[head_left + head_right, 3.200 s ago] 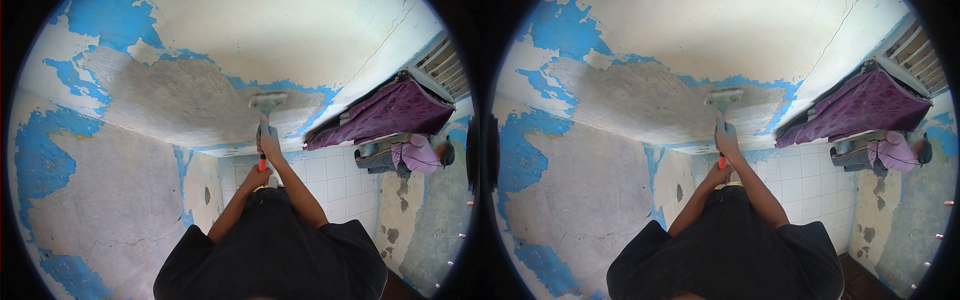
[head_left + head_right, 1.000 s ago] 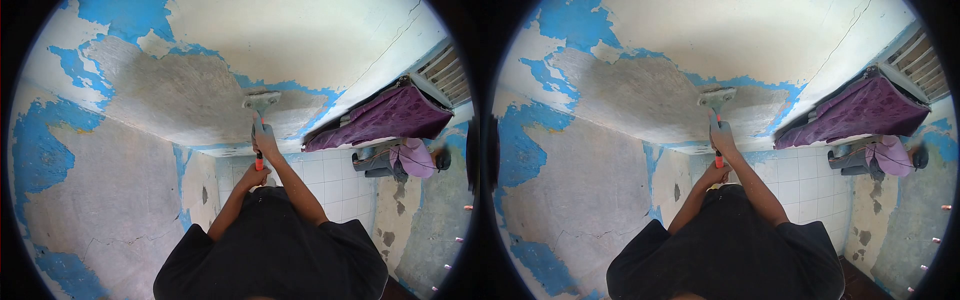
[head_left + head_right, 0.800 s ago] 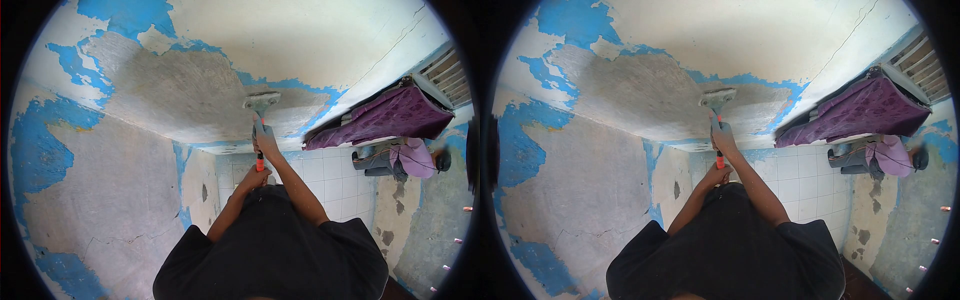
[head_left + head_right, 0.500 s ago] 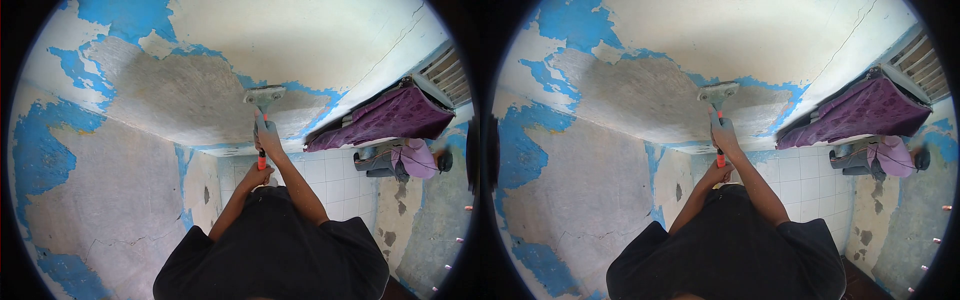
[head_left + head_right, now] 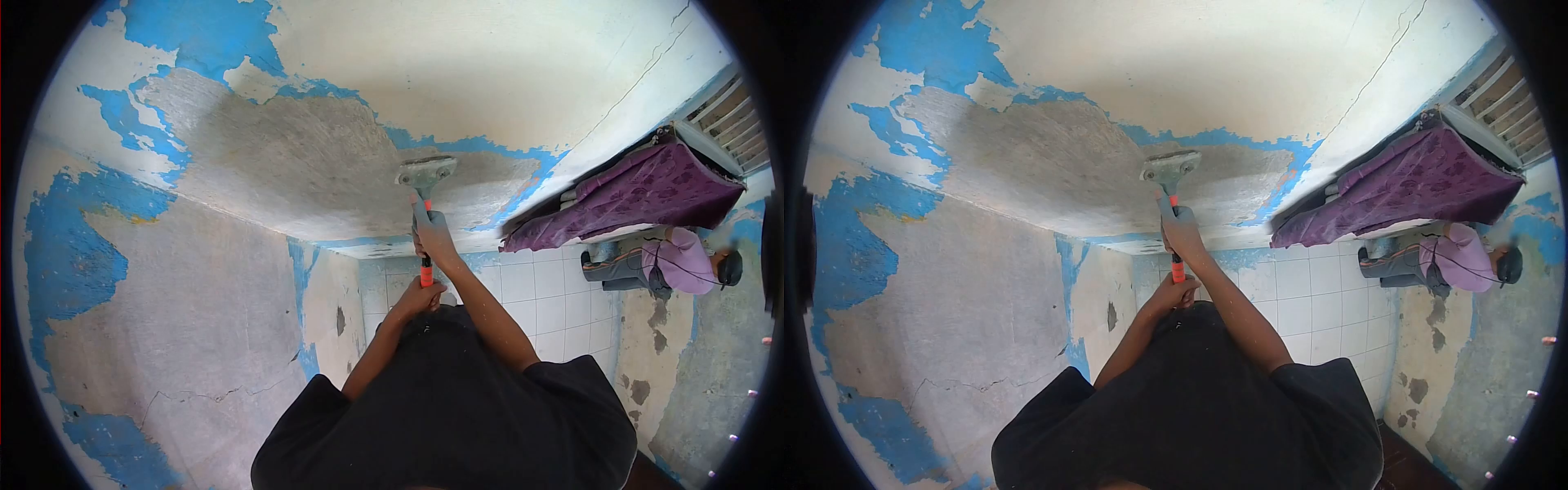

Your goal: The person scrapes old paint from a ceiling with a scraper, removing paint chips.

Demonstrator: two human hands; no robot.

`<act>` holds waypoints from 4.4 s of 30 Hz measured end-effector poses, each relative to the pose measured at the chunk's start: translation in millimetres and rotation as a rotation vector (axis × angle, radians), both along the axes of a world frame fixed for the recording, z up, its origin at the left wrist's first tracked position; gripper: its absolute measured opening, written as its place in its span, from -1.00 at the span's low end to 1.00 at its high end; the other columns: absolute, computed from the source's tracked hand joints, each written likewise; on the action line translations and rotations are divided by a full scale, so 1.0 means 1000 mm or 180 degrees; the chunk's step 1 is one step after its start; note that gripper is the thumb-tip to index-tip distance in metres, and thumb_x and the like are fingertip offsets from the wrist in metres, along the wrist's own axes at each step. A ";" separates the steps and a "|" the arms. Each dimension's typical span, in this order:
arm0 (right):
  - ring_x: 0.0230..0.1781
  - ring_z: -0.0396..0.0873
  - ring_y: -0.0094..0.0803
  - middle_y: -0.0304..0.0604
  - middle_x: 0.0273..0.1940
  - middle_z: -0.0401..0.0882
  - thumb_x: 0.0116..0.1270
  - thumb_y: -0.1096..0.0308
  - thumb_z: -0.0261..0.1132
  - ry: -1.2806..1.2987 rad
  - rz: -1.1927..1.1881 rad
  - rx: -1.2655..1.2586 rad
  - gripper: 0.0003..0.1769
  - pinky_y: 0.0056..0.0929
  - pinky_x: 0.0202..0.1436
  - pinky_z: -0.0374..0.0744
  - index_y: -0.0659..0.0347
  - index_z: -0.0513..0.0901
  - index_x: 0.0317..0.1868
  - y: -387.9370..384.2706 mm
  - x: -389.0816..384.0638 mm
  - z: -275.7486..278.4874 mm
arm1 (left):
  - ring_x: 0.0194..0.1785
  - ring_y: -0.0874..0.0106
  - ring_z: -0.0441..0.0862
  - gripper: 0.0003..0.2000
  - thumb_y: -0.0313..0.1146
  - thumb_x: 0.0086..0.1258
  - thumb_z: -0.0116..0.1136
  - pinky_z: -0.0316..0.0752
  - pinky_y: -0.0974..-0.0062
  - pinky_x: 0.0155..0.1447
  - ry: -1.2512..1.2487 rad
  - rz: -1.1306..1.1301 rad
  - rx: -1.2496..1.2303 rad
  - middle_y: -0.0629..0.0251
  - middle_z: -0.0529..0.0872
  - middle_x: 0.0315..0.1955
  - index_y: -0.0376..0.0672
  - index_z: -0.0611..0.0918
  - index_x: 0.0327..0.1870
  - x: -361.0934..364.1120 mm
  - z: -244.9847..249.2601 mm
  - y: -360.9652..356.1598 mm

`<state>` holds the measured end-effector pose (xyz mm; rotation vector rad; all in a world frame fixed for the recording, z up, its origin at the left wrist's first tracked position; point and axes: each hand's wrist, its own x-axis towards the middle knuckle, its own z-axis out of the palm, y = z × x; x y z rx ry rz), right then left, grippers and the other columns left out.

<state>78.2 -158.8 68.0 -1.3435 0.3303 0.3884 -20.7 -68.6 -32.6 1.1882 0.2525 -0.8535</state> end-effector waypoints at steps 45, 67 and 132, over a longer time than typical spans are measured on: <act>-0.92 0.20 -0.48 -0.32 -0.84 0.20 0.39 0.07 0.18 0.0108 -0.0125 -0.0185 -0.44 -0.45 -0.82 0.20 0.12 0.28 -0.74 0.003 0.002 -0.025 | -0.75 0.51 0.41 -0.75 -0.36 0.28 0.14 0.30 0.49 -0.62 -0.0299 -0.0170 0.0409 0.36 0.44 -0.80 -0.21 0.47 -0.61 0.000 -0.015 0.005; -0.90 0.27 -0.47 -0.29 -0.82 0.26 0.38 0.07 0.19 -0.0170 -0.0044 -0.0228 -0.47 -0.42 -0.80 0.23 0.15 0.32 -0.70 -0.005 0.010 -0.004 | -0.76 0.50 0.39 -0.73 -0.36 0.28 0.14 0.30 0.48 -0.62 -0.0530 -0.0073 0.0436 0.35 0.45 -0.80 -0.20 0.45 -0.64 0.012 -0.004 -0.005; -0.90 0.21 -0.48 -0.31 -0.83 0.20 0.38 0.05 0.18 0.0045 0.0098 -0.0191 -0.43 -0.43 -0.79 0.23 0.11 0.28 -0.74 -0.035 0.006 -0.010 | -0.75 0.51 0.34 -0.74 -0.40 0.30 0.14 0.24 0.51 -0.62 -0.0177 -0.0105 0.0333 0.38 0.38 -0.78 -0.15 0.39 -0.60 0.001 0.010 -0.030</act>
